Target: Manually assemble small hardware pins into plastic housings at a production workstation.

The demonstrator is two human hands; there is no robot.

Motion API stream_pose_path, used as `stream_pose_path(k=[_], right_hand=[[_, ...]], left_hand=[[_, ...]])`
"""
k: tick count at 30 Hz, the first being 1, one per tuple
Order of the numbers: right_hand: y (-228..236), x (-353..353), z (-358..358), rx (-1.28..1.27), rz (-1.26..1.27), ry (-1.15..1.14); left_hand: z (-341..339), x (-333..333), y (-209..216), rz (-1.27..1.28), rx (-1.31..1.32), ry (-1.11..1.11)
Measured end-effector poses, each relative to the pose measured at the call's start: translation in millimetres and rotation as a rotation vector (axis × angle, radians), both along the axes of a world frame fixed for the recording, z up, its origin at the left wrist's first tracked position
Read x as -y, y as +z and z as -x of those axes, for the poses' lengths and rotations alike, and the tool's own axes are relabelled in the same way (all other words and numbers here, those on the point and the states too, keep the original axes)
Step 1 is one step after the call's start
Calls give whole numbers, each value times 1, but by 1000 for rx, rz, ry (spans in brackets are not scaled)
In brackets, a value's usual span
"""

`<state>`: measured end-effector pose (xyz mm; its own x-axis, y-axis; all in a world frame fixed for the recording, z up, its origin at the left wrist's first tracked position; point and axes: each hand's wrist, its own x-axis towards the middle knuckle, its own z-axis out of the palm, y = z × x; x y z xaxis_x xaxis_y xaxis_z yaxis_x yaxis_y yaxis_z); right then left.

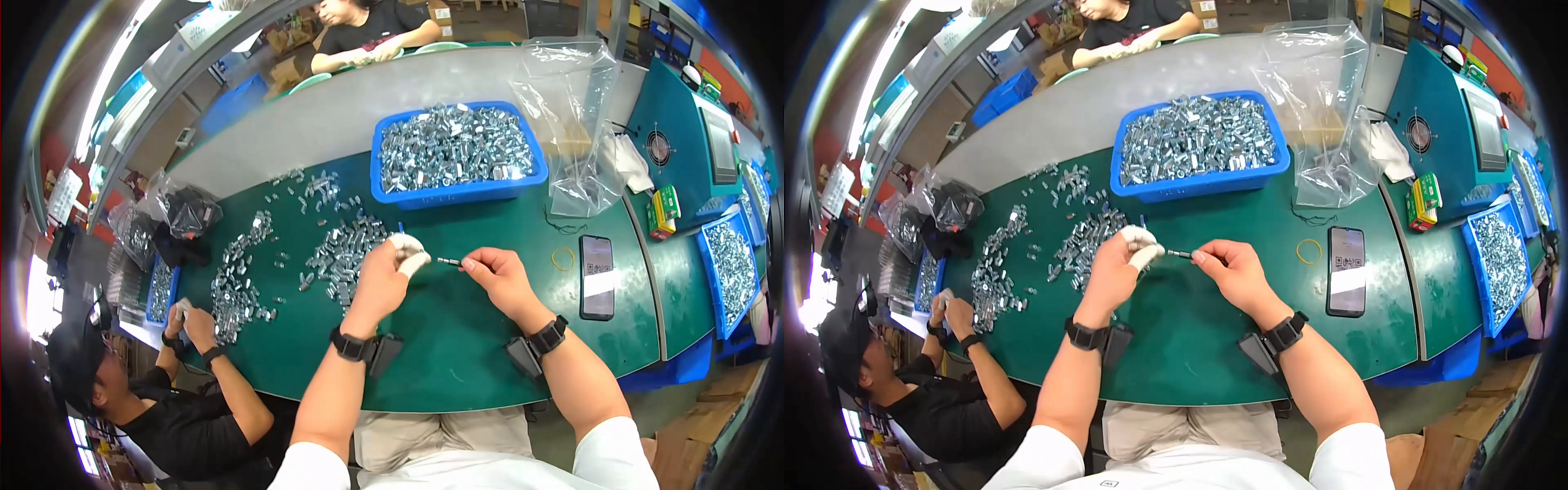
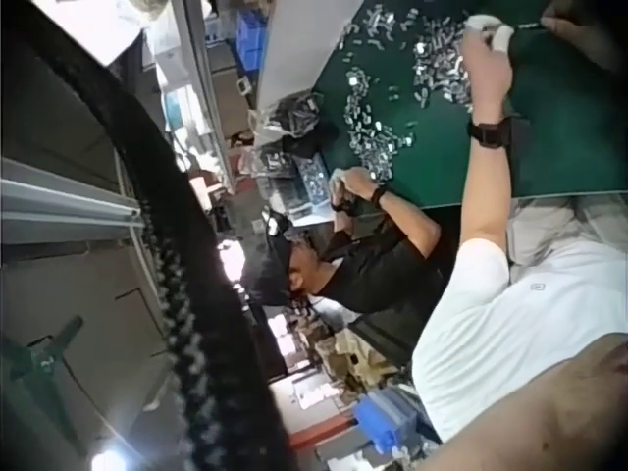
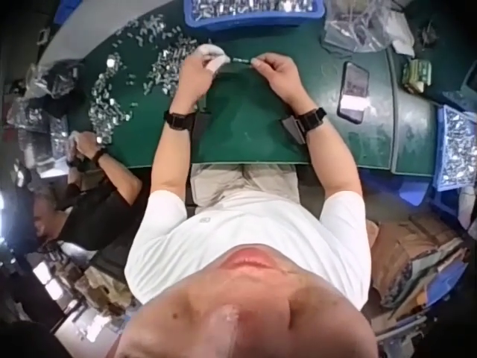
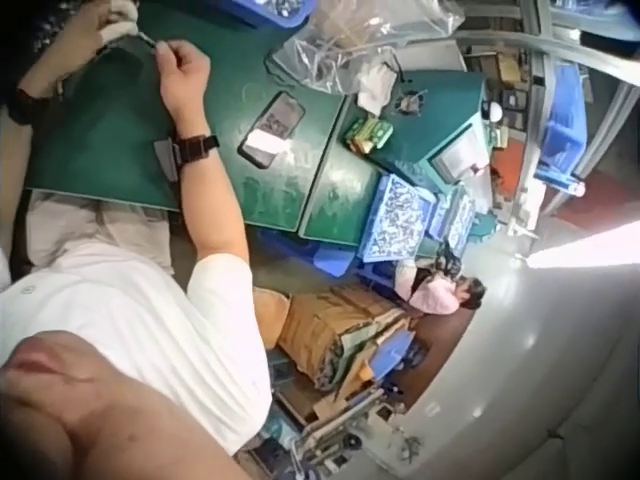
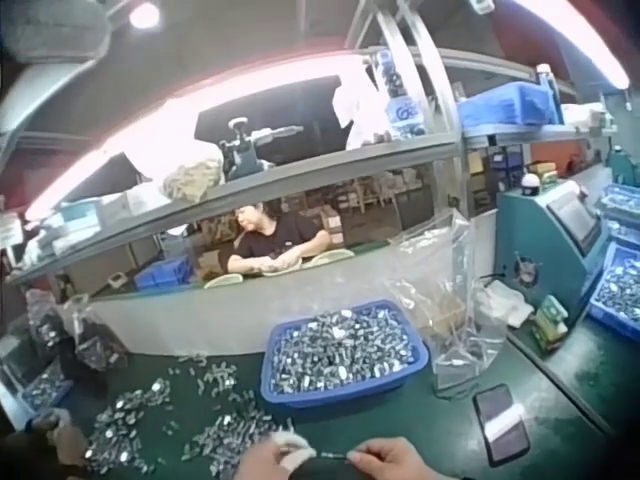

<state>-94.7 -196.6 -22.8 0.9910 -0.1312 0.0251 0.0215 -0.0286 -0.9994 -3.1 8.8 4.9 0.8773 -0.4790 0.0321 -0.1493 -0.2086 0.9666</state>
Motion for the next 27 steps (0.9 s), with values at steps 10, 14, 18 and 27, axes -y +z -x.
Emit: stream_pose_path(k=[10, 14, 18, 27], right_hand=[[2, -14, 4, 99, 64, -9], [1, -13, 4, 234, 227, -54], [6, -9, 6, 171, 299, -41], [-1, -19, 0, 256, 106, -59]], left_hand=[[22, -6, -14, 41, 83, -56], [26, -6, -10, -32, 76, -58], [25, -1, -6, 9, -26, -49], [24, -2, -10, 56, 24, -41]])
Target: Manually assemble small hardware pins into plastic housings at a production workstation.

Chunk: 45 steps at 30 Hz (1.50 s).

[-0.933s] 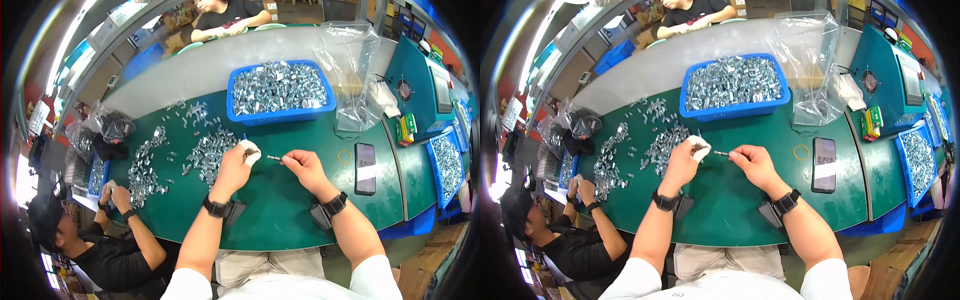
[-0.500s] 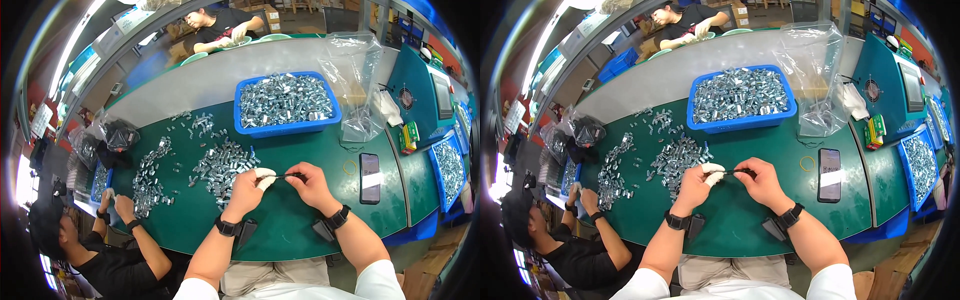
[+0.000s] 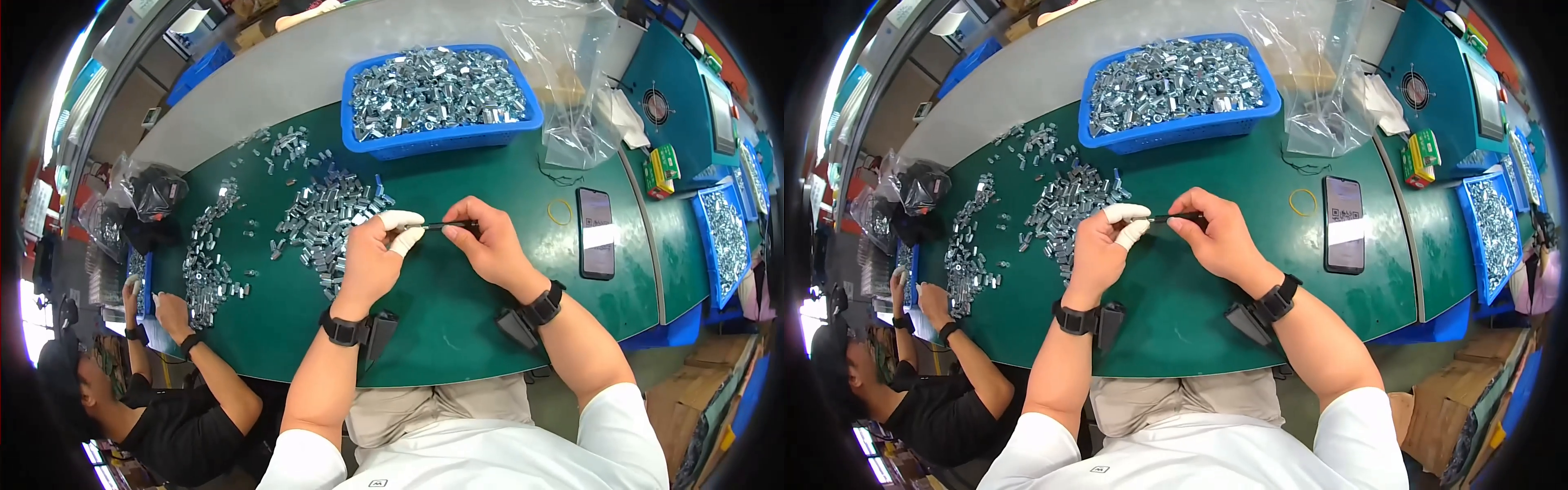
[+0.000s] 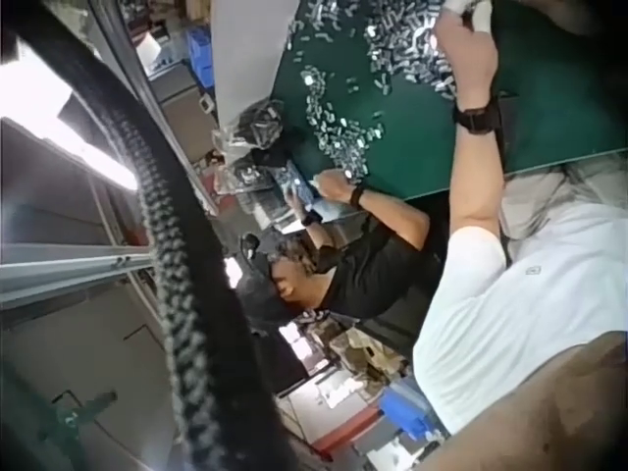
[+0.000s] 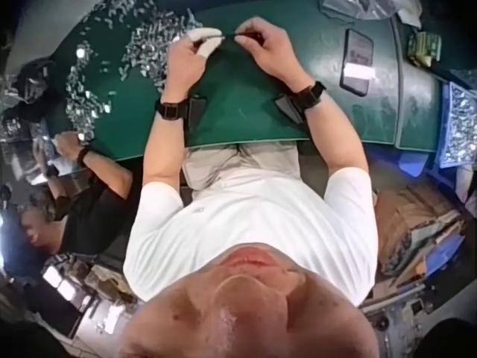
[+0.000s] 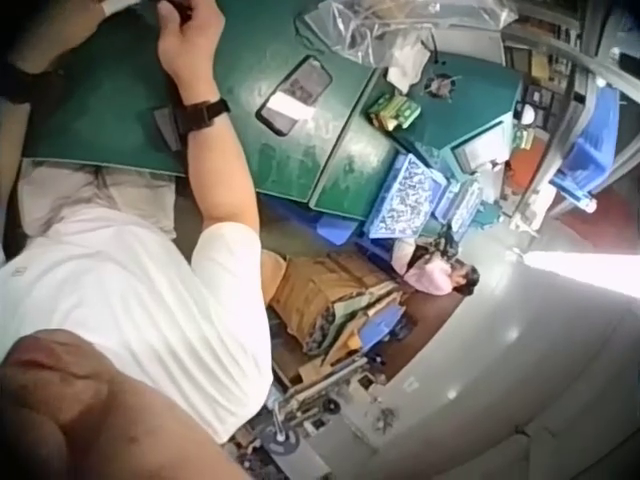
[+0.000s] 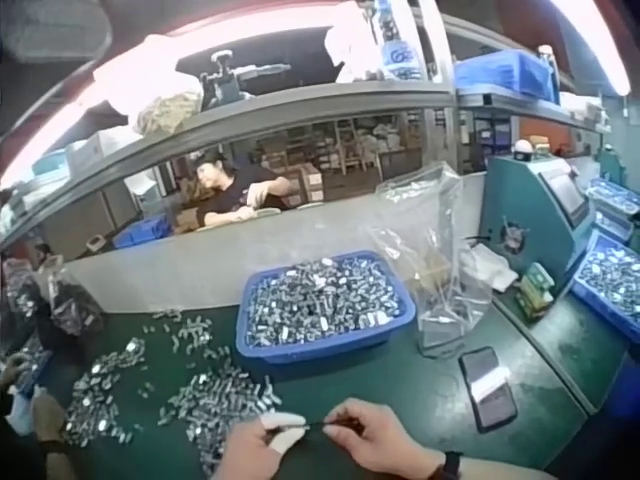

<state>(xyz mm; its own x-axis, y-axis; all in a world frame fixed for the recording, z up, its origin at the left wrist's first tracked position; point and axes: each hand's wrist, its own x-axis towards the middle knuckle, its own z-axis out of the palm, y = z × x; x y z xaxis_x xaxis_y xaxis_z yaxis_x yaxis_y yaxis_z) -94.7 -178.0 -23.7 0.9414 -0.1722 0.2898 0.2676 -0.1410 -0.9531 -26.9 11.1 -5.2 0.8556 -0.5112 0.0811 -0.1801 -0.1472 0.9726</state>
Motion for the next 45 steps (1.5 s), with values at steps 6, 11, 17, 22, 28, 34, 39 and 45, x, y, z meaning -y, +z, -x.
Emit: stream_pose_path(k=[6, 11, 17, 22, 28, 34, 39, 45], right_hand=[[6, 4, 5, -120, 45, -16], [10, 3, 5, -114, 65, 3], [10, 9, 5, -157, 36, 32], [5, 10, 7, -75, 50, 30], [3, 9, 5, -72, 17, 66], [2, 10, 4, -103, -34, 93], [-3, 9, 3, -137, -38, 93], [0, 7, 2, -97, -15, 72]], left_hand=[[-1, -1, -3, 54, 60, -33], [-3, -2, -5, 45, 139, -56], [0, 1, 3, -79, 423, -47], [11, 8, 9, 116, 25, 81], [2, -4, 5, -118, -43, 7], [-2, -5, -1, -73, 179, -73], [4, 5, 6, -77, 408, 71], [4, 5, 5, -237, 473, 59]])
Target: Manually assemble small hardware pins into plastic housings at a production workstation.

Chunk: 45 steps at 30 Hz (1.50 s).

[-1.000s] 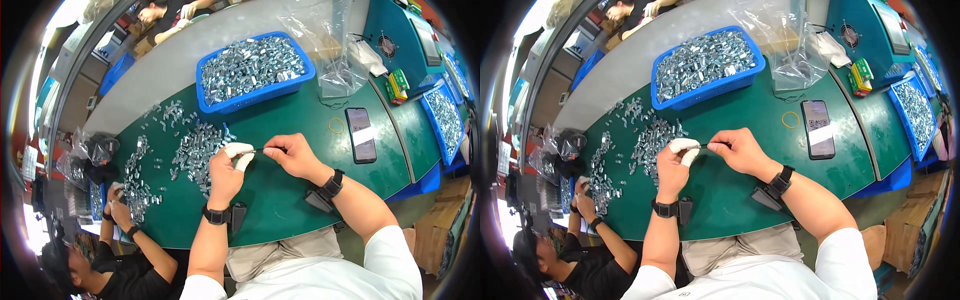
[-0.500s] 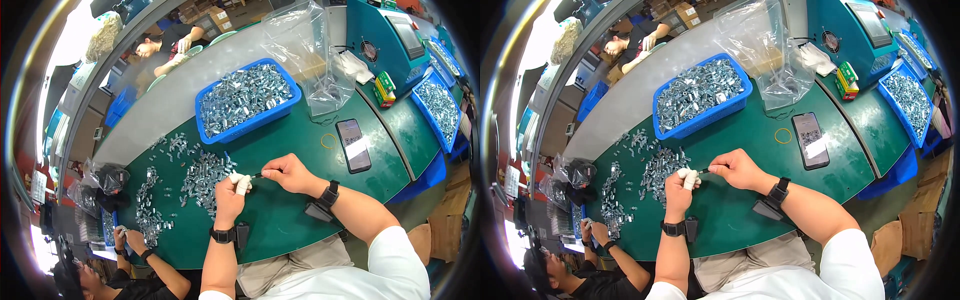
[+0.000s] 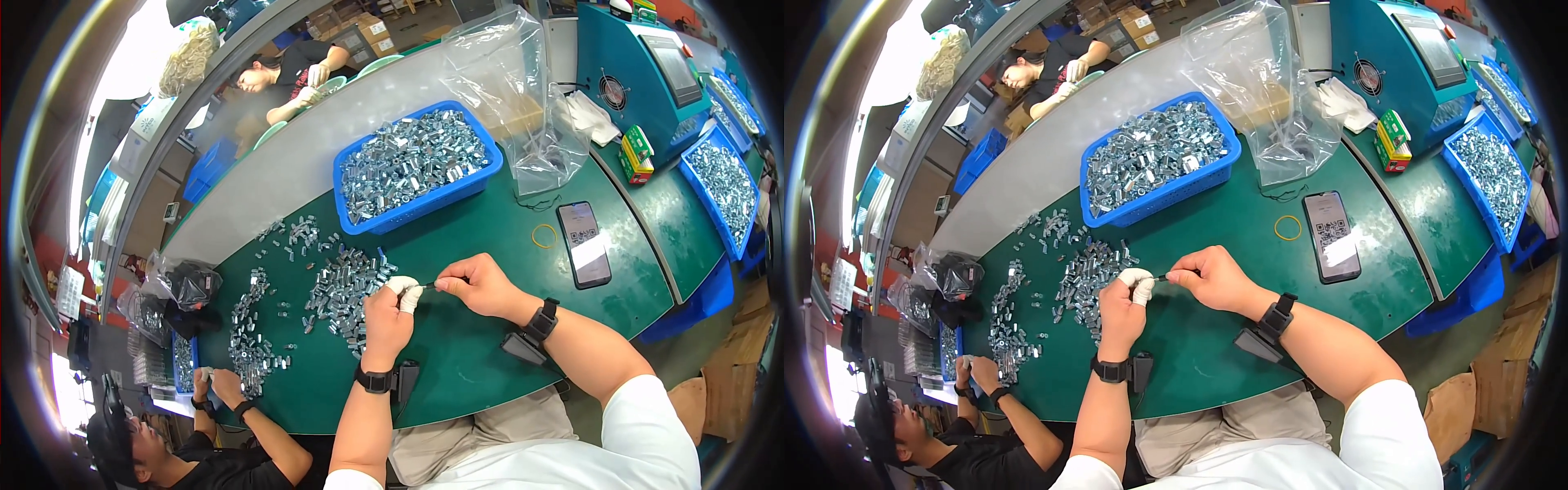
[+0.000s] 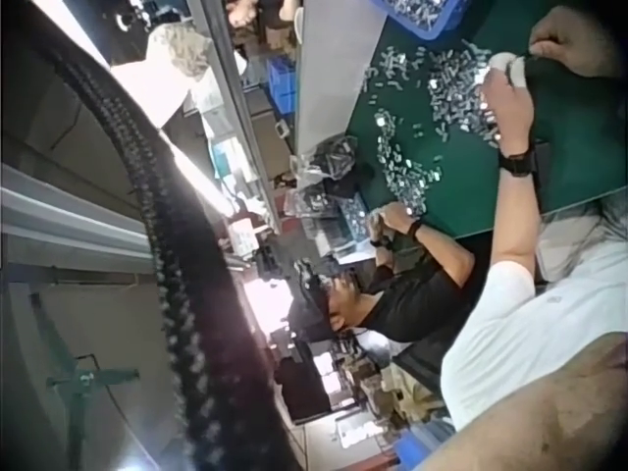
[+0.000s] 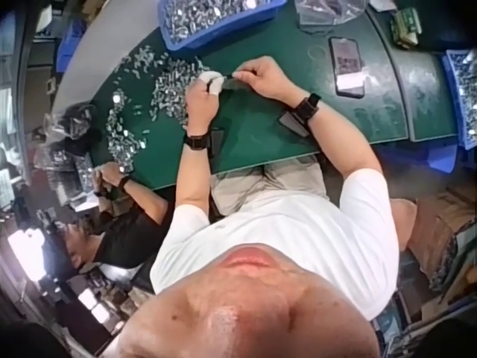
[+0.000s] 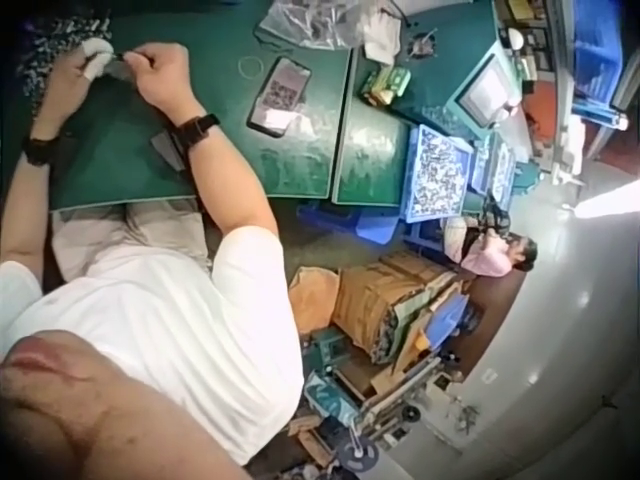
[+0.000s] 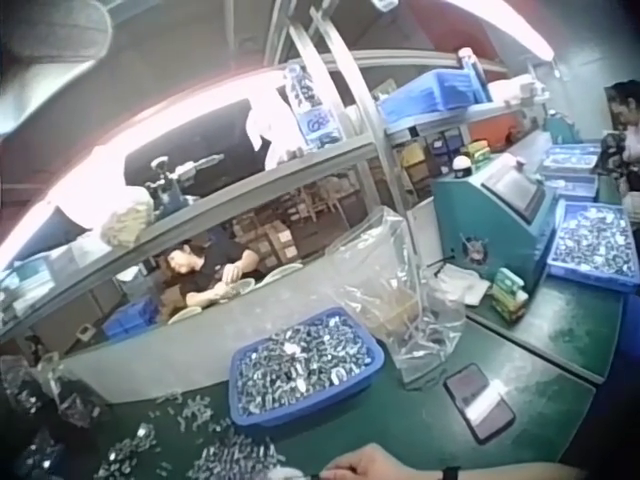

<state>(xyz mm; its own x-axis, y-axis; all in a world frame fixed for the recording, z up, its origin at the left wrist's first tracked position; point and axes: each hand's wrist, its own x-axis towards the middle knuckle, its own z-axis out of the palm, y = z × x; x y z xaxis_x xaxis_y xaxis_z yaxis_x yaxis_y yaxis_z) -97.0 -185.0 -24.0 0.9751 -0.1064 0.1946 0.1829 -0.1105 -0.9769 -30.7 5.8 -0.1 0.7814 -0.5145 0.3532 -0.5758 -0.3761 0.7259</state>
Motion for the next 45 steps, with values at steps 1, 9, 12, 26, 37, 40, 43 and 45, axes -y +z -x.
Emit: stream_pose_path(k=[1, 9, 12, 26, 37, 40, 43, 45], right_hand=[[0, 0, 0, -9, 12, 2], [2, 2, 0, -18, 36, -13], [2, 3, 0, 41, 15, -33], [5, 0, 2, -107, -110, -93], [6, 5, -7, -92, -89, -87], [6, 7, -2, -42, -80, -98], [4, 6, 1, -108, -77, -90], [4, 1, -1, -81, -61, -105]], left_hand=[[0, 0, 0, -1, 3, 6], [-5, -5, -7, -162, 19, 8], [-6, -8, -3, 83, -314, 128], [-122, 22, 37, 38, 155, 272], [-50, -17, 35, -301, 271, 8], [-17, -18, 36, -464, 267, -135], [-17, -21, 24, -507, 223, -176], [-23, -30, 16, -493, 227, -173]])
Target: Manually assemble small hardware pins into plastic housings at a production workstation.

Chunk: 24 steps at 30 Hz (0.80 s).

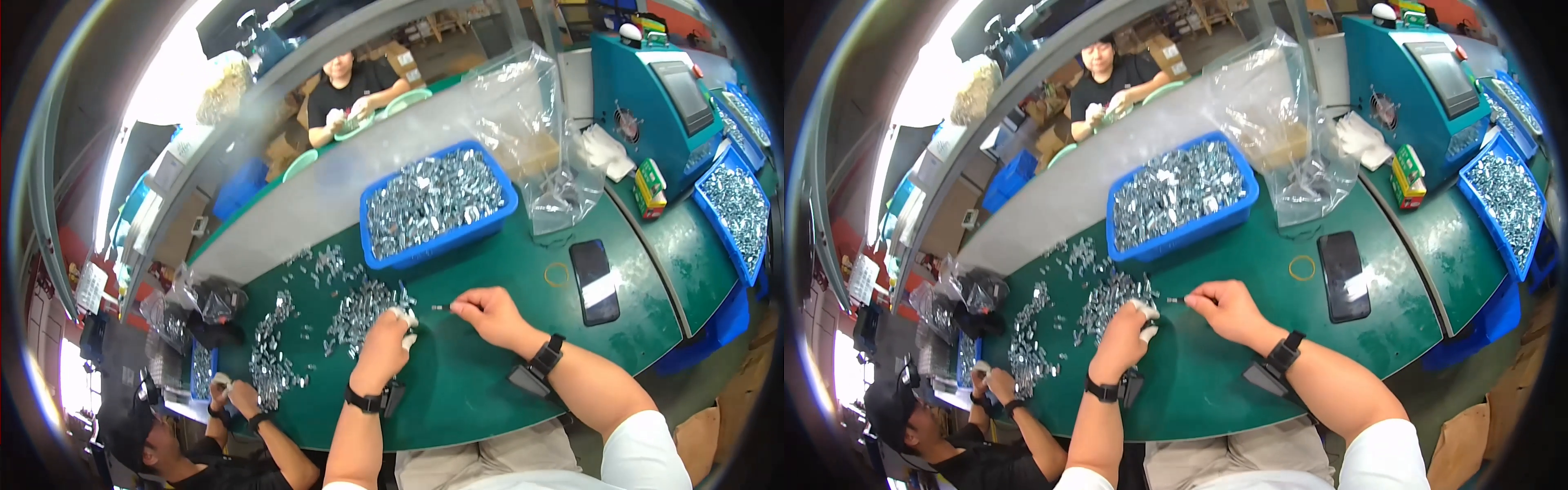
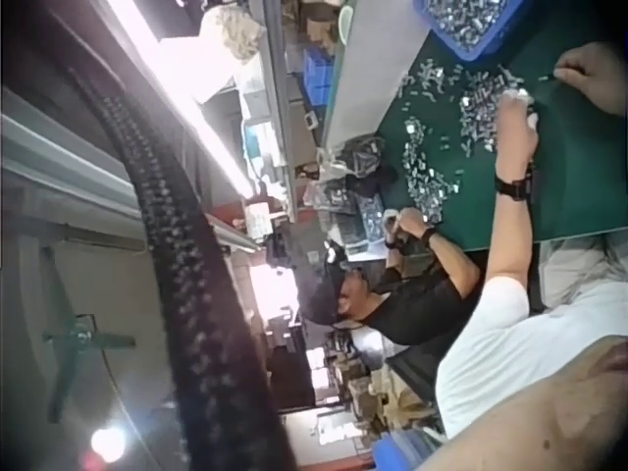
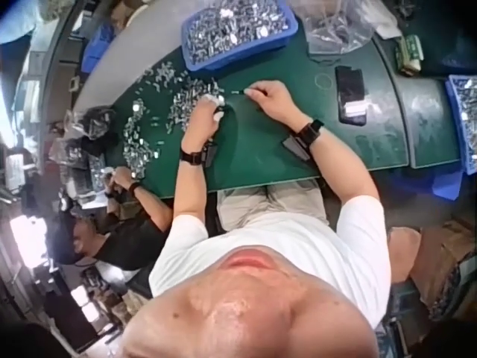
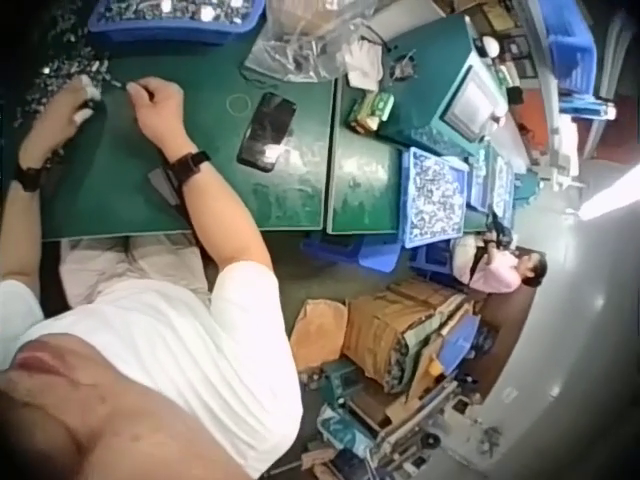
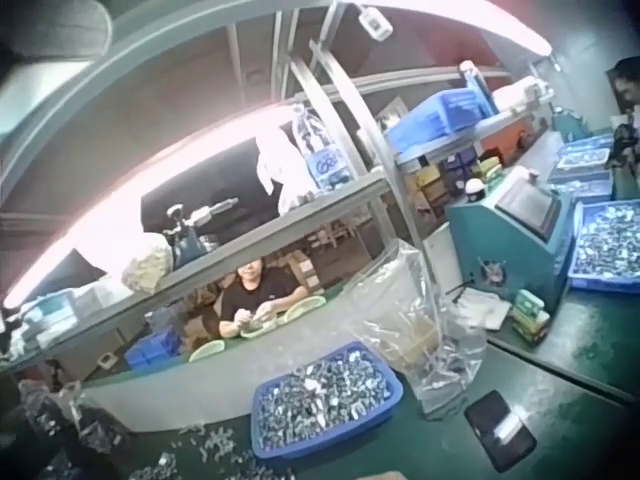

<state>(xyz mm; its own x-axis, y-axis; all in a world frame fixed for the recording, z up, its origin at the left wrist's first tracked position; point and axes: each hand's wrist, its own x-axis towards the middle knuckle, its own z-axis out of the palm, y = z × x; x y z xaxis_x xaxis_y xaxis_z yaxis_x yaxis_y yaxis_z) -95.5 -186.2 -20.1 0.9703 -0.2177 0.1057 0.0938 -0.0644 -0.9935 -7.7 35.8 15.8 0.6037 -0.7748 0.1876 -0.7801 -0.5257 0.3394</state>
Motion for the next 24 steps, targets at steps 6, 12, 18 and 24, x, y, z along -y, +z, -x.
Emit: stream_pose_path(k=[6, 12, 18, 24], right_hand=[[6, 1, 3, -14, 20, 10], [3, 3, 0, 2, 2, -2], [6, 0, 0, -18, -9, 71], [5, -1, 1, -10, 51, 80]], left_hand=[[-4, -4, -4, -41, -23, 72], [-2, 18, 1, 215, -116, 176], [9, 36, -7, 860, -1019, 285], [14, 40, -9, 993, -1228, 370]])
